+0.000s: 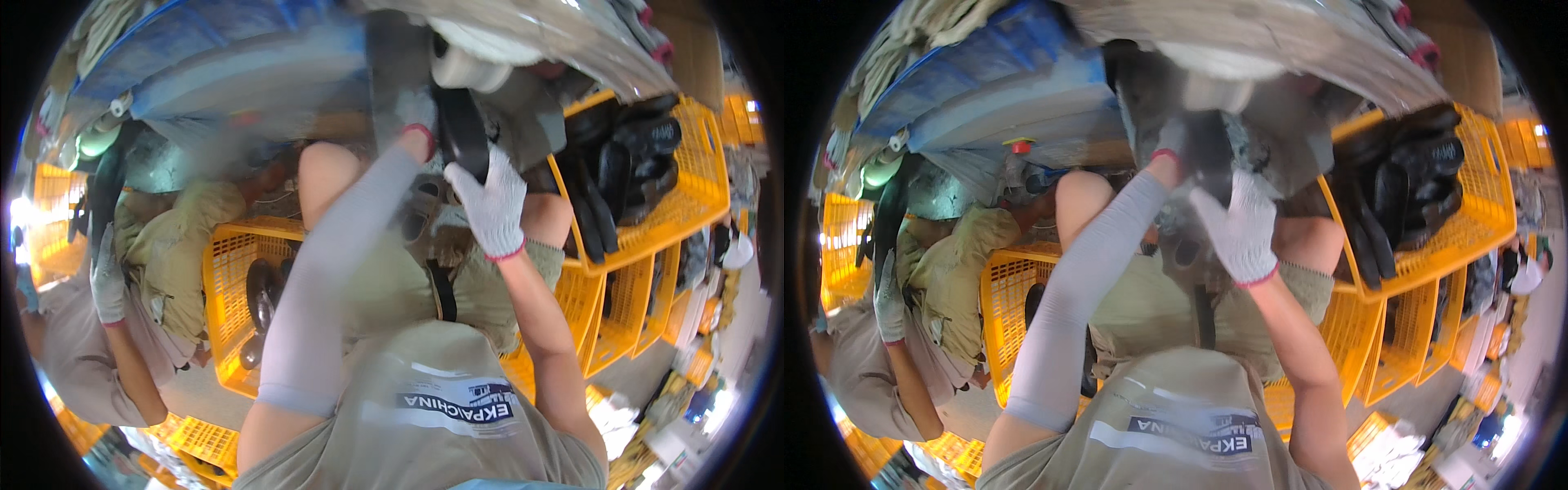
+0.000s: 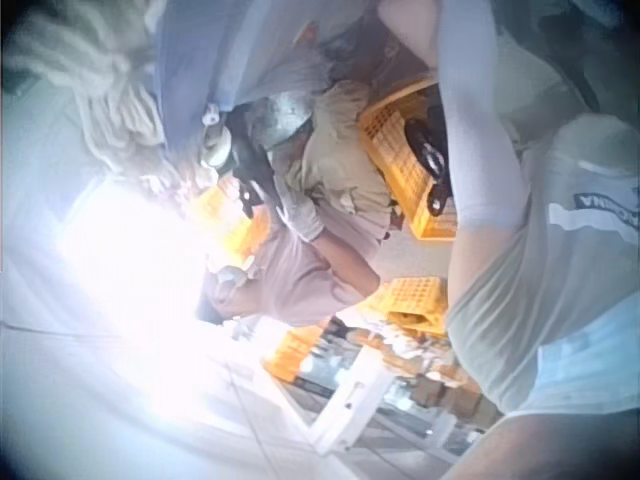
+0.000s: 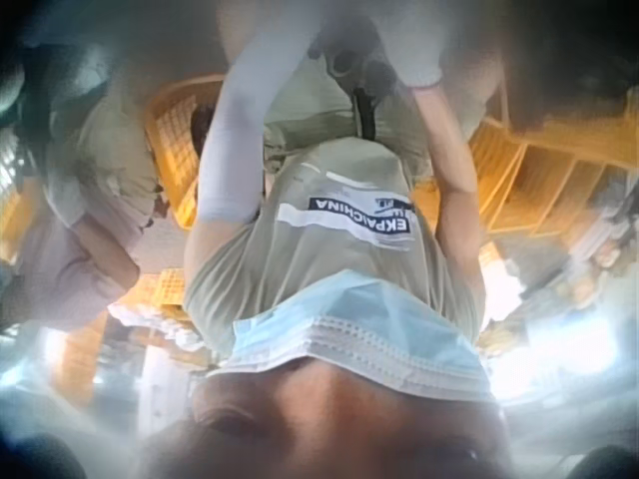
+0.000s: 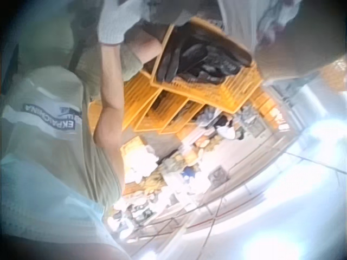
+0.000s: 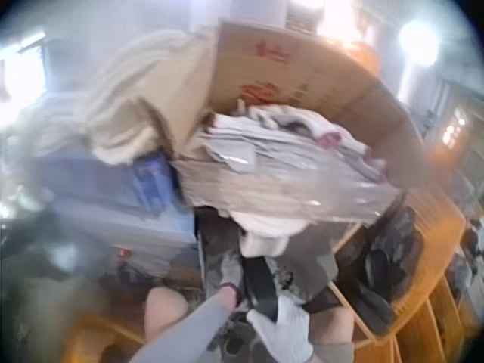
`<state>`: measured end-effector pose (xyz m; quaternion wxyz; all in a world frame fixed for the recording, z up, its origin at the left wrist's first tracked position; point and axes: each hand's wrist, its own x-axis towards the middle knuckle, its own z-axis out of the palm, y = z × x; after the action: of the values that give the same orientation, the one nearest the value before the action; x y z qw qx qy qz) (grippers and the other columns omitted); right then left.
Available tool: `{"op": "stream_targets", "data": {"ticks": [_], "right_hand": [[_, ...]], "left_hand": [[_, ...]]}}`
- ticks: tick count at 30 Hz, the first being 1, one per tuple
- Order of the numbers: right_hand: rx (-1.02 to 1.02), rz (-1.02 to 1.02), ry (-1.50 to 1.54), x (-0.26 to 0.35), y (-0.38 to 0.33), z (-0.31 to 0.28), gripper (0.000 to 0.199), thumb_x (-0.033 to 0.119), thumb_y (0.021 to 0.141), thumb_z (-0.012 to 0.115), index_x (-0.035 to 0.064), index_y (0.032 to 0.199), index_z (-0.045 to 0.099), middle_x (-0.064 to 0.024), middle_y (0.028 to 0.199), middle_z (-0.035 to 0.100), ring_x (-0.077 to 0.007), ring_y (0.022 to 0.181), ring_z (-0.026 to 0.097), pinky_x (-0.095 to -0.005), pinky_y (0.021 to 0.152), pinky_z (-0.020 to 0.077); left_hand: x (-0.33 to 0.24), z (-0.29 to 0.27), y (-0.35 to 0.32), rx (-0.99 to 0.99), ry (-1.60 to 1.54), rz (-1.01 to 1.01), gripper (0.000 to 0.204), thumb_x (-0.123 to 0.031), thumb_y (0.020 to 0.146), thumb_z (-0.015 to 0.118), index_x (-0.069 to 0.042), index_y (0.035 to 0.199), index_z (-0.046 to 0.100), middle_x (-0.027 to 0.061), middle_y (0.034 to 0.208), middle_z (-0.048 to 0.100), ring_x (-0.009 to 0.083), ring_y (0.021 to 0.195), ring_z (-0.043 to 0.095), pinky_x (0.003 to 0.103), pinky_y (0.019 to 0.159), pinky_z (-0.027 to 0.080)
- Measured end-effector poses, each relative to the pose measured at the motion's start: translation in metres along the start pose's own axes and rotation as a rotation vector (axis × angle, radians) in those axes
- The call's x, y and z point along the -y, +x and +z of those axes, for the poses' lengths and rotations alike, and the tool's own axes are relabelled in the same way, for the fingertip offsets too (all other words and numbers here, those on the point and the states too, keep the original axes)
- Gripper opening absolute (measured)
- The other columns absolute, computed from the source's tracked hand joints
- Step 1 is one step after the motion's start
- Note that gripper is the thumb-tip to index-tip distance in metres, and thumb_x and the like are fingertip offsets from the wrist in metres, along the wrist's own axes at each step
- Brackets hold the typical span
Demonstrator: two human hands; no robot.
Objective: The person sits on the floor and repeatedly picks black shoes from a large pile of mixed items, then places them into a yellow plastic crate. The person handles the shoes one at a time, turning them over and arranging them in the crate.
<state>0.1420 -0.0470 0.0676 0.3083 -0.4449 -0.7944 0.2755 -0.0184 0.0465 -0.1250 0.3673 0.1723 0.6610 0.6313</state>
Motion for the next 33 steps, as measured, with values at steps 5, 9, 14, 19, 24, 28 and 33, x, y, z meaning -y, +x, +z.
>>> {"op": "stream_targets", "data": {"ticks": [5,9,14,19,24,28,33], "right_hand": [[0.064,-0.106,-0.246,0.025,0.023,-0.004,0.048,0.031,0.088,0.086,0.0036,0.125,0.072,-0.0219,0.111,0.077,-0.0407,0.095,0.075,-0.0482,0.082,0.0597],[-0.058,-0.234,-0.199,0.006,0.004,-0.007,0.067,0.026,0.085,0.090,-0.0009,0.142,0.065,-0.0223,0.119,0.075,-0.0406,0.104,0.074,-0.0464,0.088,0.0598],[-0.073,-0.229,-0.241,-0.046,0.030,0.039,0.048,0.034,0.090,0.084,0.0022,0.124,0.073,-0.0211,0.107,0.076,-0.0405,0.097,0.075,-0.0479,0.084,0.0595],[-0.051,-0.002,-0.246,-0.057,0.054,0.055,0.049,0.042,0.089,0.084,0.0023,0.117,0.076,-0.0191,0.106,0.077,-0.0391,0.096,0.076,-0.0475,0.084,0.0599],[-0.067,-0.005,-0.005,-0.044,0.058,0.036,0.066,0.057,0.086,0.083,-0.0003,0.118,0.077,-0.0214,0.111,0.078,-0.0424,0.105,0.073,-0.0492,0.091,0.0571],[-0.222,-0.148,0.040,-0.056,0.027,0.035,0.063,0.045,0.084,0.088,-0.0020,0.124,0.077,-0.0220,0.120,0.078,-0.0362,0.109,0.075,-0.0452,0.096,0.0569],[-0.155,-0.070,0.167,-0.067,0.017,0.042,0.053,0.035,0.085,0.089,0.0001,0.123,0.078,-0.0179,0.113,0.077,-0.0316,0.101,0.074,-0.0418,0.089,0.0572]], "left_hand": [[-0.057,0.006,-0.050,0.216,-0.727,-0.732,0.059,-0.059,0.113,0.047,-0.007,0.129,0.071,0.0143,0.113,0.078,0.0307,0.098,0.076,0.045,0.081,0.063],[-0.084,-0.003,-0.058,0.438,-0.780,-0.615,0.051,-0.049,0.115,0.045,-0.008,0.136,0.066,0.0104,0.124,0.072,0.0261,0.111,0.070,0.042,0.097,0.058],[-0.074,-0.009,-0.047,0.410,-0.733,-0.438,0.049,-0.047,0.116,0.044,-0.008,0.136,0.066,0.0101,0.126,0.072,0.0258,0.113,0.069,0.041,0.099,0.057],[-0.061,0.004,-0.056,0.306,-0.877,-0.387,0.048,-0.045,0.116,0.042,-0.008,0.137,0.065,0.0097,0.128,0.071,0.0255,0.115,0.069,0.041,0.101,0.057],[-0.069,0.007,-0.046,0.499,-0.956,-0.627,0.046,-0.042,0.116,0.041,-0.008,0.137,0.065,0.0094,0.129,0.071,0.0253,0.116,0.068,0.041,0.103,0.057],[-0.074,-0.001,-0.050,0.512,0.013,0.309,0.037,-0.038,0.109,0.050,-0.011,0.122,0.074,0.0112,0.115,0.077,0.0305,0.104,0.073,0.044,0.091,0.059],[-0.084,-0.007,-0.070,0.134,0.430,0.855,0.019,-0.028,0.093,0.071,-0.010,0.092,0.078,0.0083,0.082,0.077,0.0303,0.078,0.076,0.041,0.073,0.058]]}}
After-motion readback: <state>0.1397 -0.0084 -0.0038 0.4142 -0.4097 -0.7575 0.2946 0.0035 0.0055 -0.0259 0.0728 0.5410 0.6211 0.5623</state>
